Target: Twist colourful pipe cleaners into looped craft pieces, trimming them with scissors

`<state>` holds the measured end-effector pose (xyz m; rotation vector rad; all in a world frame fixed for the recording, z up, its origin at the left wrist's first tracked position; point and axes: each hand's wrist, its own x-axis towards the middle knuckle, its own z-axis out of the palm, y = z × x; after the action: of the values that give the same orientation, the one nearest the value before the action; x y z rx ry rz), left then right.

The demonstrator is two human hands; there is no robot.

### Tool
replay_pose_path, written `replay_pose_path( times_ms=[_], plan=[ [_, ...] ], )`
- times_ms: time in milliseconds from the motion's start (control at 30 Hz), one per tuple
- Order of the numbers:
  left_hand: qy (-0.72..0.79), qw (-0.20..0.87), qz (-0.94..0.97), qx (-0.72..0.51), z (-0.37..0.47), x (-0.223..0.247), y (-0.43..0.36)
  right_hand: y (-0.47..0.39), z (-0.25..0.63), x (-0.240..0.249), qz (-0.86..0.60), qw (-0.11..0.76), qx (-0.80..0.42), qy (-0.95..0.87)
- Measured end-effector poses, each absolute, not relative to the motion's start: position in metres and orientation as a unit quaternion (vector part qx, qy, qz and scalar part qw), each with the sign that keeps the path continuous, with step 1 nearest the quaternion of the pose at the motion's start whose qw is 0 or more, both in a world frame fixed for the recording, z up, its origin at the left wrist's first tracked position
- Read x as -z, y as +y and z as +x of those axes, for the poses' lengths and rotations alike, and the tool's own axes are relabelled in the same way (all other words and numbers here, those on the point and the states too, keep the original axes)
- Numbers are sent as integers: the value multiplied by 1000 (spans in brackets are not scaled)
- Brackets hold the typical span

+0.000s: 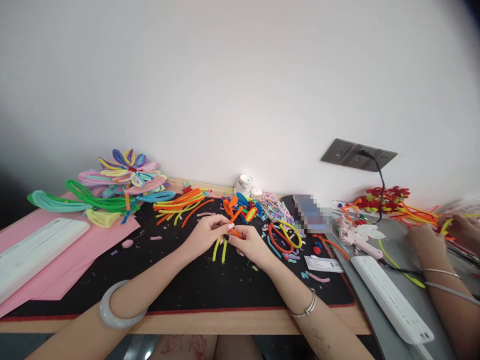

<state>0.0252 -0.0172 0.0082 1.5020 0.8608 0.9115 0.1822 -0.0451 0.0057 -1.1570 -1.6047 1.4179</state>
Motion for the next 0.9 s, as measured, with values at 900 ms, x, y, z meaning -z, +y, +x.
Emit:
replay_pose_path(
  times_ms=[900],
  plan=[
    [331,652,506,-457,29,-11,-21,-37,194,-11,-464,416,-436,-649]
  ],
)
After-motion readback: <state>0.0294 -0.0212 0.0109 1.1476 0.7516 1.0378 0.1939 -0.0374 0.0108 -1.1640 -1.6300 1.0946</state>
